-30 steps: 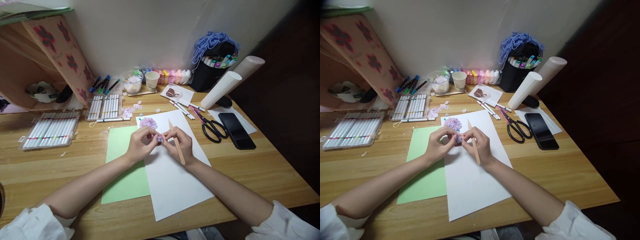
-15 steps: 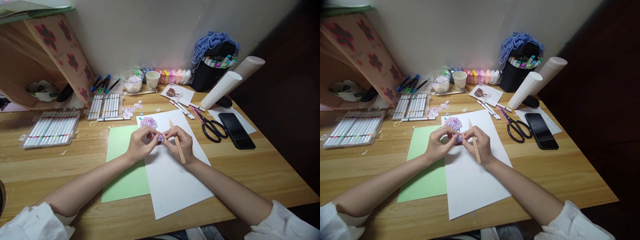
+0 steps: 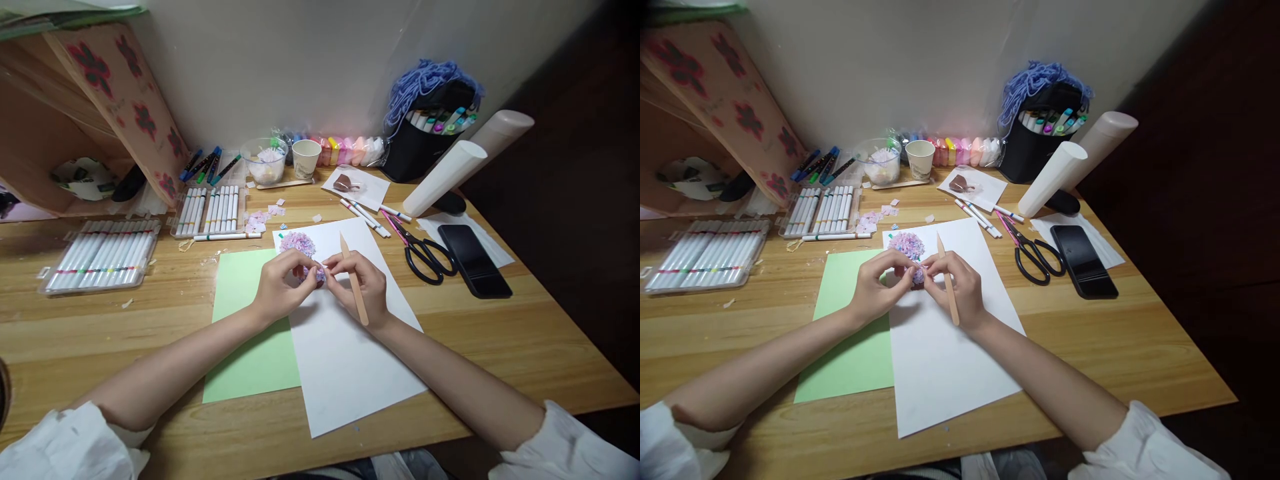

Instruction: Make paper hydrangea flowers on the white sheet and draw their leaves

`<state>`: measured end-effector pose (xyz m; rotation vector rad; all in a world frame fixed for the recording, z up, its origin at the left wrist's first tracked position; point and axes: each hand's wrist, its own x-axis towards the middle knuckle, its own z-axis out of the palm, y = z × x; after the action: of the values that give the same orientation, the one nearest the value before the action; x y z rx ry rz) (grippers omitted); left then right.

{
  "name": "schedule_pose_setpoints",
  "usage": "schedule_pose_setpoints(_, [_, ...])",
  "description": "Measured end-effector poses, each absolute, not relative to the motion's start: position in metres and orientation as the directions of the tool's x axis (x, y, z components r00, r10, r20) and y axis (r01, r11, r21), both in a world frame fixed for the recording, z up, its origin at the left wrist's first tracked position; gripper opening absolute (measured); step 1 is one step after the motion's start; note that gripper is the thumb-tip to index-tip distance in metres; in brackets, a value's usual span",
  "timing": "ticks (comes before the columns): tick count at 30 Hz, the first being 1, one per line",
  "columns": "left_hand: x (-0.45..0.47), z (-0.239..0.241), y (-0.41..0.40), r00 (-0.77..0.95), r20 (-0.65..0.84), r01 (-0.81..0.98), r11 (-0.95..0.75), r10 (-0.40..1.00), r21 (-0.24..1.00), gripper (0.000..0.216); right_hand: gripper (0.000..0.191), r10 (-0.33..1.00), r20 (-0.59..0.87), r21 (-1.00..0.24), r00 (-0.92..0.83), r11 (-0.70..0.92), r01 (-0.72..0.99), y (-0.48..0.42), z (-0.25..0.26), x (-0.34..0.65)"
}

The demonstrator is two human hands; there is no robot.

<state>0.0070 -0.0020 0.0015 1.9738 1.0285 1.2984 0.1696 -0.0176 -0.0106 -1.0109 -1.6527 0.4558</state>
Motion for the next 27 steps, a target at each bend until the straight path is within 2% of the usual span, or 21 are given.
schedule_pose_setpoints(8, [0.006,0.000,-0.001,0.247,0.443,0.295,-0.502,0.862,0.813,0.013,0.015,0.808,0.587,-0.734,-0.058,0.561,0.383,-0.017,-0.012,0.171])
schedule_pose_setpoints(12, [-0.006,0.000,0.010,0.162,0.418,0.381,-0.448,0.894,0.809,0.014,0.017,0.826,0.564,-0.765,-0.003,0.523,0.376,-0.013,-0.012,0.173])
schedule_pose_setpoints(14, [-0.016,0.001,0.018,0.177,0.421,0.476,-0.452,0.889,0.755,0.010,0.017,0.842,0.539,-0.786,0.021,0.493,0.373,-0.011,-0.011,0.175])
schedule_pose_setpoints(16, [-0.027,0.002,0.025,0.292,0.428,0.558,-0.516,0.855,0.650,0.006,0.017,0.861,0.508,-0.806,0.032,0.463,0.369,-0.010,-0.011,0.176])
schedule_pose_setpoints(19, [-0.037,0.001,0.029,0.492,0.417,0.576,-0.644,0.765,0.502,0.010,0.015,0.880,0.475,-0.824,0.033,0.431,0.368,-0.009,-0.010,0.176])
schedule_pose_setpoints(22, [-0.037,-0.002,0.029,0.571,0.411,0.569,-0.704,0.710,0.425,0.014,0.014,0.880,0.476,-0.820,0.009,0.440,0.365,-0.009,-0.010,0.174])
schedule_pose_setpoints(25, [-0.031,-0.005,0.027,0.563,0.435,0.570,-0.711,0.703,0.412,0.012,0.013,0.886,0.462,-0.822,-0.029,0.440,0.361,-0.008,-0.010,0.172])
schedule_pose_setpoints(27, [-0.027,-0.004,0.024,0.497,0.464,0.543,-0.680,0.733,0.492,0.011,0.012,0.893,0.447,-0.830,-0.045,0.433,0.353,-0.009,-0.011,0.171])
